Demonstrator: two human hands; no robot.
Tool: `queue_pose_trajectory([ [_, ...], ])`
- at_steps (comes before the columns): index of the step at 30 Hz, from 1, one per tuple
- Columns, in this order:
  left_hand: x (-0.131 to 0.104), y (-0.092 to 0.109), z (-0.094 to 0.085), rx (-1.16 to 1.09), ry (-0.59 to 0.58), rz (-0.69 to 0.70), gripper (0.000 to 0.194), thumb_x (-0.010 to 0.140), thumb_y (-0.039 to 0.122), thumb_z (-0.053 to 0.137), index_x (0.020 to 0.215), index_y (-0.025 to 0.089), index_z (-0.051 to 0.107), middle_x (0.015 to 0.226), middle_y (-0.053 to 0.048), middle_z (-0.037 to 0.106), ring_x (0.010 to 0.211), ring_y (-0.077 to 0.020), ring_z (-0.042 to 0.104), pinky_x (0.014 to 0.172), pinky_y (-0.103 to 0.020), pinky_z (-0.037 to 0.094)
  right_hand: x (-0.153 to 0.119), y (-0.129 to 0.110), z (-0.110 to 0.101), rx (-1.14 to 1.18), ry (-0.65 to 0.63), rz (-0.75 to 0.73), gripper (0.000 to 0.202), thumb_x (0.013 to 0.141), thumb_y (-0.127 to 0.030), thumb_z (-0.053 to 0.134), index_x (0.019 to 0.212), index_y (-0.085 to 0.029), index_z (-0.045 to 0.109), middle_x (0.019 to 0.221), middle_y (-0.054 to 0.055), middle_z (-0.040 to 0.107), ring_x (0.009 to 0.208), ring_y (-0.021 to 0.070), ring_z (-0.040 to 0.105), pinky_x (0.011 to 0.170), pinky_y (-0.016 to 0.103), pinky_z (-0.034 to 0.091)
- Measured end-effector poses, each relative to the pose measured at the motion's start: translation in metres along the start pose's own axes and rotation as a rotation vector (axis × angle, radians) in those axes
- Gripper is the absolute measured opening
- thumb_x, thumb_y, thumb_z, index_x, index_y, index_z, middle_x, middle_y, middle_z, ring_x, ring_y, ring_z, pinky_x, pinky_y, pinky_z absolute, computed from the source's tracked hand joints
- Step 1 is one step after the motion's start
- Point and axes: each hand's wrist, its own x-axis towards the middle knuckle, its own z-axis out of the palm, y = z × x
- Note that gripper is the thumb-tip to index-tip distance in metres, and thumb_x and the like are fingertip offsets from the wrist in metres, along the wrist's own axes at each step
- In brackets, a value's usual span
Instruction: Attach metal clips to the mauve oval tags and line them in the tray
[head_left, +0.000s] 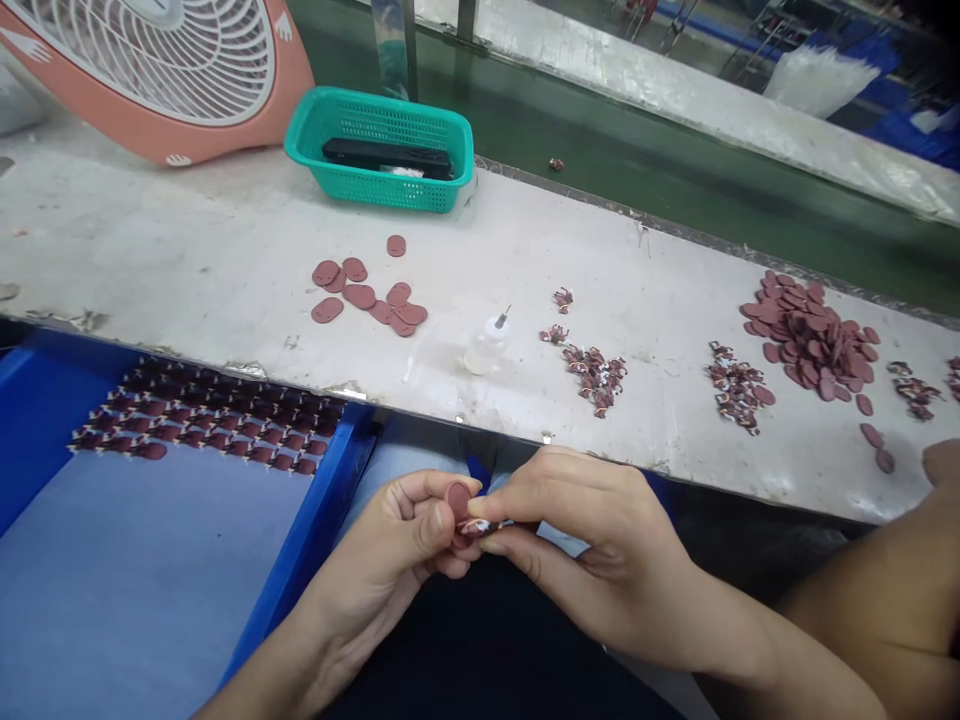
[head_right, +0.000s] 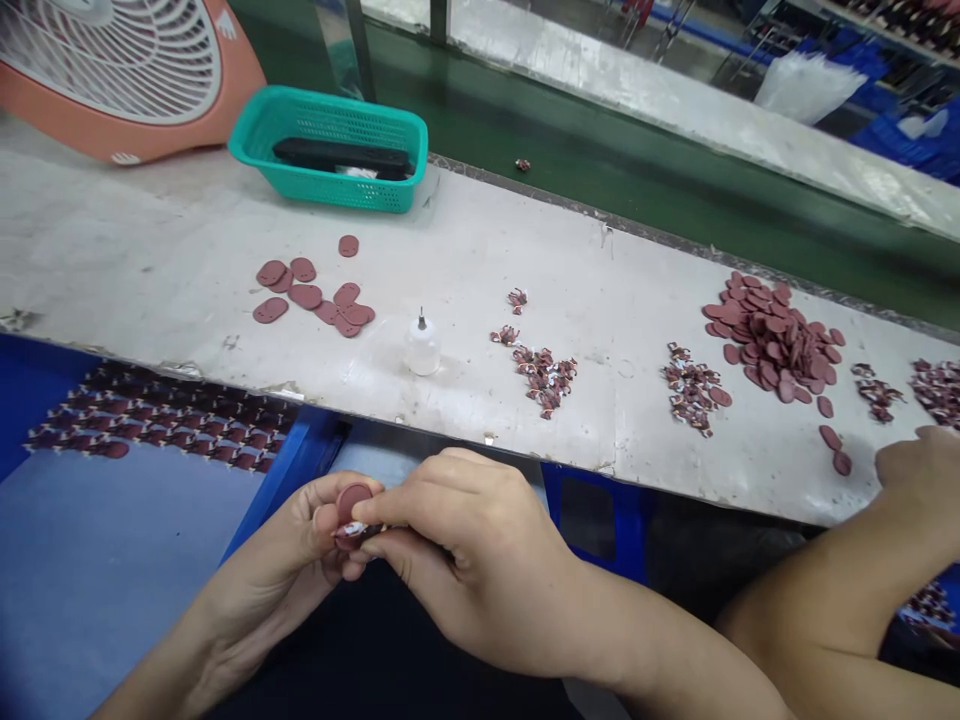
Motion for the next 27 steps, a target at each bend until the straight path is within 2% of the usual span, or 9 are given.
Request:
queue_pose_trajectory([
  [5,-0.003,0.001,0.001,0.004,-0.009,-0.012,0.036,0.055,0.046,0.095,0.072,0.019,0.078,0.057,0.001,0.066,0.050,-0.0066,0.057,0.051,-0.014,0.048,0.001,-0.001,0.000,0.014,-0.024,-0.003,0.021,0.090,-0.007,0.068,0.108,-0.018,0.068,0.088,0.002,0.074,0.076,0.0120,0.067,0.071,0.025,0.055],
  [12,-0.003,0.001,-0.003,-0.014,-0.019,-0.025,0.037,0.057,0.045,0.094,0.077,0.019,0.078,0.060,0.000,0.069,0.052,-0.0069,0.058,0.051,-0.013,0.047,0.002,-0.002,0.005,0.023,-0.032,0.001,0.022,0.090,-0.007,0.068,0.107,-0.021,0.068,0.086,0.002,0.074,0.073,0.0122,0.067,0.068,0.025,0.055],
  [17,-0.004,0.002,-0.004,-0.044,-0.013,-0.034,0.035,0.058,0.043,0.094,0.078,0.019,0.078,0.063,0.000,0.070,0.054,-0.0071,0.060,0.052,-0.014,0.049,0.005,-0.003,0.005,0.043,-0.054,0.007,0.021,0.090,-0.005,0.067,0.105,-0.018,0.069,0.084,0.002,0.074,0.074,0.0122,0.067,0.070,0.025,0.055],
  [23,-0.005,0.000,-0.007,-0.068,-0.014,-0.028,0.036,0.058,0.042,0.095,0.079,0.018,0.079,0.062,0.001,0.069,0.053,-0.0061,0.058,0.052,-0.013,0.049,0.009,-0.003,0.009,0.038,-0.036,-0.008,0.013,0.090,-0.006,0.067,0.100,-0.014,0.070,0.081,0.005,0.074,0.072,0.0129,0.067,0.068,0.025,0.054],
  [27,-0.005,-0.002,-0.009,-0.063,-0.017,-0.015,0.036,0.058,0.043,0.094,0.078,0.017,0.079,0.061,0.001,0.067,0.053,-0.0061,0.058,0.051,-0.013,0.050,0.009,-0.002,0.013,0.036,-0.022,-0.005,0.014,0.089,-0.006,0.067,0.099,-0.016,0.071,0.082,0.004,0.074,0.073,0.0134,0.067,0.070,0.026,0.054],
])
